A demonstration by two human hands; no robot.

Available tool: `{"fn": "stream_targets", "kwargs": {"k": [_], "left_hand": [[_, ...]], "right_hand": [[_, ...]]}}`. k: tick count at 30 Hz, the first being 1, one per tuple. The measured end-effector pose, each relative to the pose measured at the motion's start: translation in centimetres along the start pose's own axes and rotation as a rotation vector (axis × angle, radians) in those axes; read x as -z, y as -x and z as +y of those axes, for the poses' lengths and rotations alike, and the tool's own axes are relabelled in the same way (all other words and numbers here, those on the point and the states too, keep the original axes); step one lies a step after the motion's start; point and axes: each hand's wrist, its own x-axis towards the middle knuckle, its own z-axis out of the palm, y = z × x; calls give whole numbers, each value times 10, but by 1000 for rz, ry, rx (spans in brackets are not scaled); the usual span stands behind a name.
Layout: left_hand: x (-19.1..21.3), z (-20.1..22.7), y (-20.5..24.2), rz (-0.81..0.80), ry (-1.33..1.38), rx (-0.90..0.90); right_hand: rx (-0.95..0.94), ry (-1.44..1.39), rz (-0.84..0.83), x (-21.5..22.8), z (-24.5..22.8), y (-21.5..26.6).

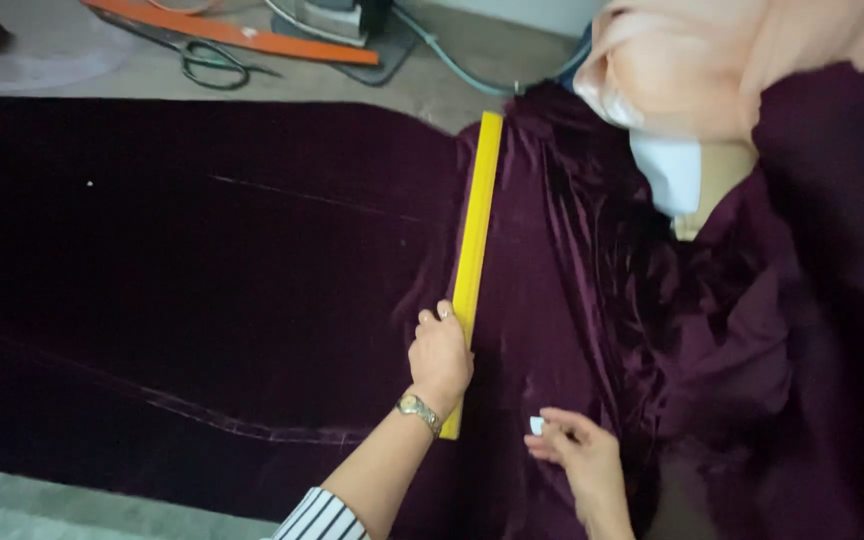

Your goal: The person cuts a piece of maroon fabric using shears, then uses a yellow ruler and chalk to measure and mark lines on the fabric. The person also handles a piece of peach-colored fabric and a small white chalk piece.

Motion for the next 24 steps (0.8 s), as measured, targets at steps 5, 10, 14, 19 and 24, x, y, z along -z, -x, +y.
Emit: {"fn": "stream_targets", "kwargs": {"k": [5, 10, 14, 19, 24], "left_hand": [[-11, -6, -5, -40, 10, 79], [-7, -17, -2, -113, 249, 47], [29, -56, 12, 20, 437, 31], [106, -141, 61, 168, 748, 306], [145, -211, 86, 253, 578, 356]], "right_hand": [[-20, -94, 5, -3, -7, 4], [60, -156, -32, -2, -2, -8], [142, -297, -60, 4, 6, -38], [236, -198, -98, -3, -14, -64], [174, -171, -117, -19, -38, -58]]}}
